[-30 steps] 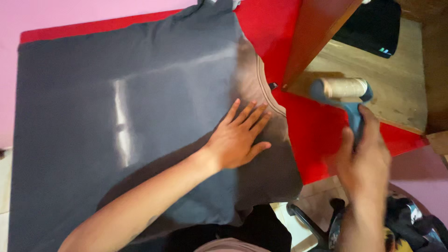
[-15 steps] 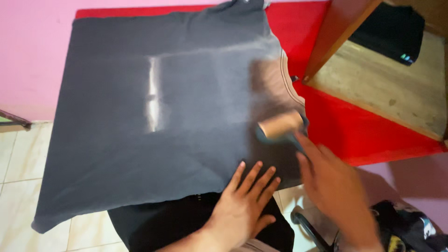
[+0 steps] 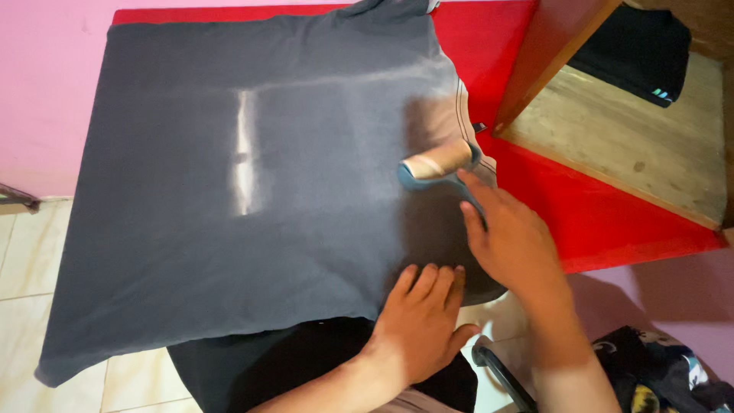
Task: The person uses a lint roller to clean a black t-shirt laid on a red table, then folds it and places it in a wooden cabinet. They then retrieve a grey t-shirt, lay it on the table, and roll it with the lint roller.
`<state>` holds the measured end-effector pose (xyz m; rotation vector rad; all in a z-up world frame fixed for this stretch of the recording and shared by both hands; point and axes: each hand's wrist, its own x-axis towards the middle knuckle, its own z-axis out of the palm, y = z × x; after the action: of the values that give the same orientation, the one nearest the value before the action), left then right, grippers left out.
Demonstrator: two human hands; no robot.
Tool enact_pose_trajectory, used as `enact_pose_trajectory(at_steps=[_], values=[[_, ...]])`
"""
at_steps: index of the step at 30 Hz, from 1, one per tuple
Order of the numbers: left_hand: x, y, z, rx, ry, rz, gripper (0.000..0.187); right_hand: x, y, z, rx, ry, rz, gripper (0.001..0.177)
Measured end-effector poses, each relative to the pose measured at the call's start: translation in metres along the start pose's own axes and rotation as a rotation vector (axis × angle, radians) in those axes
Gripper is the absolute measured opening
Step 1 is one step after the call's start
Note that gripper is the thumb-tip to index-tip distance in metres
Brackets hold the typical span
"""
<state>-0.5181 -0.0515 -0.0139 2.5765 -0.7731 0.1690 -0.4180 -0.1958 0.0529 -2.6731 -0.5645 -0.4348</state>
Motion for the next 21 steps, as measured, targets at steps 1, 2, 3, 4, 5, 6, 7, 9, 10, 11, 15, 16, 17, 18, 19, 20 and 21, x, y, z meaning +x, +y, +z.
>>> enact_pose_trajectory(at_steps=[1,2,3,4,5,6,7,9,10,11,15,16,17,18,19,20,21], values=[[0.001,0.001,0.001,0.064,0.051,0.03,0.073,-0.004,-0.001,-0.008,0.011,-0.043,0.023,0.042],[0.002,0.003,0.002,0.128,0.101,0.061,0.07,-0.012,-0.001,-0.021,0.022,-0.086,0.046,0.042],[0.003,0.005,0.003,0.19,0.153,0.096,0.067,-0.024,0.0,-0.036,0.028,-0.094,0.021,0.043],[0.003,0.007,0.004,0.174,0.161,0.091,0.07,-0.035,0.001,-0.05,0.034,-0.102,-0.003,0.043],[0.004,0.01,0.005,0.162,0.173,0.084,0.073,-0.043,0.004,-0.059,-0.023,-0.174,0.082,0.043],[0.004,0.011,0.006,0.149,0.185,0.078,0.076,-0.05,0.007,-0.066,-0.081,-0.243,0.17,0.044],[0.003,0.013,0.007,0.166,0.191,0.075,0.077,-0.056,0.01,-0.069,-0.138,-0.315,0.262,0.045],[0.002,0.014,0.009,0.202,0.204,0.066,0.08,-0.054,0.015,-0.059,-0.16,-0.311,0.319,0.041],[0.003,0.015,0.01,0.174,0.19,0.056,0.08,-0.05,0.018,-0.054,-0.171,-0.309,0.345,0.04],[0.007,0.014,0.01,0.157,0.182,0.042,0.08,-0.037,0.02,-0.043,-0.072,-0.204,0.19,0.039],[0.018,0.011,0.01,0.129,0.184,0.028,0.073,0.01,0.021,0.004,0.136,-0.05,-0.015,0.039],[0.019,0.011,0.01,0.101,0.136,0.02,0.072,0.016,0.022,0.011,0.237,-0.051,-0.055,0.039],[0.02,0.01,0.01,0.074,0.088,0.014,0.071,0.018,0.025,0.014,0.338,-0.05,-0.094,0.04],[0.019,0.009,0.009,0.046,0.04,0.008,0.07,0.017,0.029,0.014,0.34,-0.067,-0.081,0.041],[0.018,0.009,0.008,0.087,0.094,0.006,0.071,0.014,0.035,0.008,0.343,-0.085,-0.073,0.042],[0.015,0.009,0.007,0.128,0.147,0.005,0.072,0.008,0.042,0.0,0.345,-0.103,-0.065,0.043],[0.01,0.01,0.007,0.166,0.199,0.005,0.074,-0.002,0.05,-0.011,0.29,-0.157,0.029,0.044]])
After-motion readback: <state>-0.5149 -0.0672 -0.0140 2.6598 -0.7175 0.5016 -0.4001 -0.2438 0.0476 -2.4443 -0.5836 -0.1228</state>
